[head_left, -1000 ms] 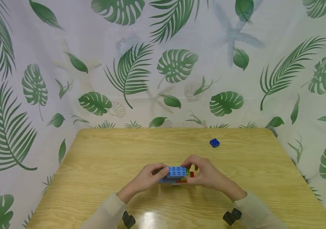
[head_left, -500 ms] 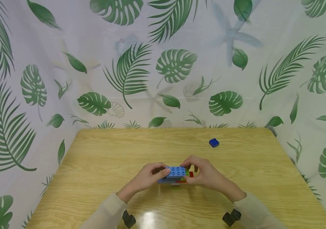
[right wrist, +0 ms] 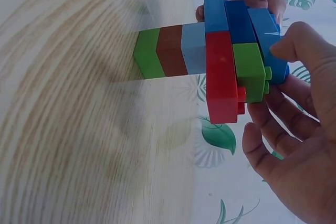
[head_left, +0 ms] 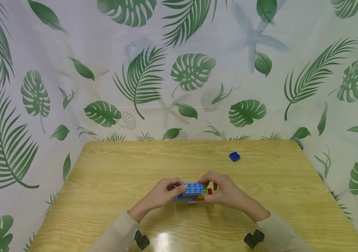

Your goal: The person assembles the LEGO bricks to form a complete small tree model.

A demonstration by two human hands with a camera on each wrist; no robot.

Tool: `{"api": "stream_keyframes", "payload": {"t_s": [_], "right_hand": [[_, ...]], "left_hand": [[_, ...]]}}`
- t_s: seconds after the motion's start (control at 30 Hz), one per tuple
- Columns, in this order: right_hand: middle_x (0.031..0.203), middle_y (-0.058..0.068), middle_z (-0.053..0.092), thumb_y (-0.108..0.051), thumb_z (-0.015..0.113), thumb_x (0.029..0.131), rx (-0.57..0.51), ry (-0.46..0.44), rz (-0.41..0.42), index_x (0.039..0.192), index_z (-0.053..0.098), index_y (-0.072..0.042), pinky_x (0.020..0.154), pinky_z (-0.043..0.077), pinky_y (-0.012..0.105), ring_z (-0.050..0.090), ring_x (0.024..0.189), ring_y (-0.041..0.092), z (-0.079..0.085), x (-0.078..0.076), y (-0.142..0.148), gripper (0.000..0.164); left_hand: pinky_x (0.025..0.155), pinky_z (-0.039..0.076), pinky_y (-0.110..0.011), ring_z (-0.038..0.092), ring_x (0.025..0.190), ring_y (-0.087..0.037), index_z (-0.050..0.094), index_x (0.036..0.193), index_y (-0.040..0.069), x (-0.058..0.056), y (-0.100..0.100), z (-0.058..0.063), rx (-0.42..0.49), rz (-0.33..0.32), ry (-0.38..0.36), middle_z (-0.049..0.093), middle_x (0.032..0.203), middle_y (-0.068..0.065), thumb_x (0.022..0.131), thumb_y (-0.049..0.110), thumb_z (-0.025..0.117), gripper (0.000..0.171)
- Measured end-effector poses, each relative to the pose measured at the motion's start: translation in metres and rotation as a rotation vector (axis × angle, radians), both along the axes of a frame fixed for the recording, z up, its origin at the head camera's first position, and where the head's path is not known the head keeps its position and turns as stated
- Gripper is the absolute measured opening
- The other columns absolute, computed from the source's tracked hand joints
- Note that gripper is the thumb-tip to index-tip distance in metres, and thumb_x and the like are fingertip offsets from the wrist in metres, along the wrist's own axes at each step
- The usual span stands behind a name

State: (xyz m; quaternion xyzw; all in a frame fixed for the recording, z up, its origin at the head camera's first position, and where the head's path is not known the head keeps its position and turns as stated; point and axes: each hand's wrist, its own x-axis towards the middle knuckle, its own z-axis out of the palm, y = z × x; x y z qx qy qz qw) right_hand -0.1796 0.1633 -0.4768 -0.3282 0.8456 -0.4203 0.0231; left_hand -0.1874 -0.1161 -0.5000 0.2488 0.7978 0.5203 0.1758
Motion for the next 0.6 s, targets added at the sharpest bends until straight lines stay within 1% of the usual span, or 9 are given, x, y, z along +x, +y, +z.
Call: {"api": "stream_keyframes", "payload": {"t_s": [0.07,0.2,0.33,0.47,0.53,0.6], "right_hand": [[0.106,-0.005,0.070,-0.007,0.080,0.085,0.001,-0.003,0.003,0.116,0.072,-0.018,0.072,0.053,0.034,0.060,0.093,0.018,0.0001,-0.0004,0.0002,0.034],[0.106,-0.005,0.070,-0.007,0.080,0.084,0.002,-0.001,0.004,0.115,0.073,-0.018,0.070,0.053,0.033,0.057,0.093,0.009,0.0005,-0.0013,0.0007,0.034],[0.105,-0.005,0.070,-0.006,0.080,0.084,-0.005,0.004,0.009,0.115,0.073,-0.018,0.068,0.053,0.031,0.056,0.092,0.005,-0.0007,-0.0021,0.0010,0.034],[0.104,-0.004,0.070,-0.005,0.080,0.084,-0.015,0.011,0.016,0.115,0.074,-0.017,0.066,0.052,0.028,0.056,0.091,0.007,-0.0029,-0.0029,0.0013,0.034],[0.104,-0.004,0.070,-0.005,0.080,0.084,-0.017,0.011,0.019,0.115,0.073,-0.017,0.066,0.052,0.027,0.057,0.091,0.010,-0.0037,-0.0032,0.0016,0.034],[0.105,-0.004,0.070,-0.005,0.080,0.085,-0.019,0.006,0.024,0.116,0.073,-0.017,0.066,0.052,0.027,0.059,0.091,0.016,-0.0041,-0.0035,0.0019,0.034]], "left_hand": [[0.079,0.055,-0.030,0.069,0.094,-0.011,0.073,0.123,0.009,-0.0007,0.0002,0.0000,0.003,0.001,-0.006,0.074,0.119,-0.012,0.110,0.035,0.055,0.034],[0.076,0.054,-0.030,0.069,0.090,-0.011,0.073,0.121,0.009,-0.0016,0.0002,-0.0005,0.011,-0.002,-0.010,0.073,0.119,-0.013,0.110,0.035,0.055,0.034],[0.075,0.054,-0.029,0.069,0.088,-0.011,0.074,0.121,0.008,-0.0018,0.0001,-0.0010,0.011,-0.002,-0.009,0.073,0.120,-0.014,0.110,0.034,0.056,0.033],[0.074,0.054,-0.029,0.069,0.087,-0.012,0.074,0.121,0.008,-0.0022,0.0005,-0.0013,0.008,-0.001,-0.010,0.073,0.120,-0.014,0.110,0.034,0.056,0.033],[0.074,0.053,-0.029,0.069,0.087,-0.012,0.074,0.121,0.008,-0.0026,0.0011,-0.0011,0.006,0.001,-0.013,0.073,0.120,-0.014,0.110,0.034,0.057,0.033],[0.074,0.053,-0.029,0.069,0.087,-0.013,0.074,0.121,0.009,-0.0027,0.0015,-0.0003,0.002,0.003,-0.013,0.073,0.119,-0.014,0.110,0.035,0.057,0.033]]}}
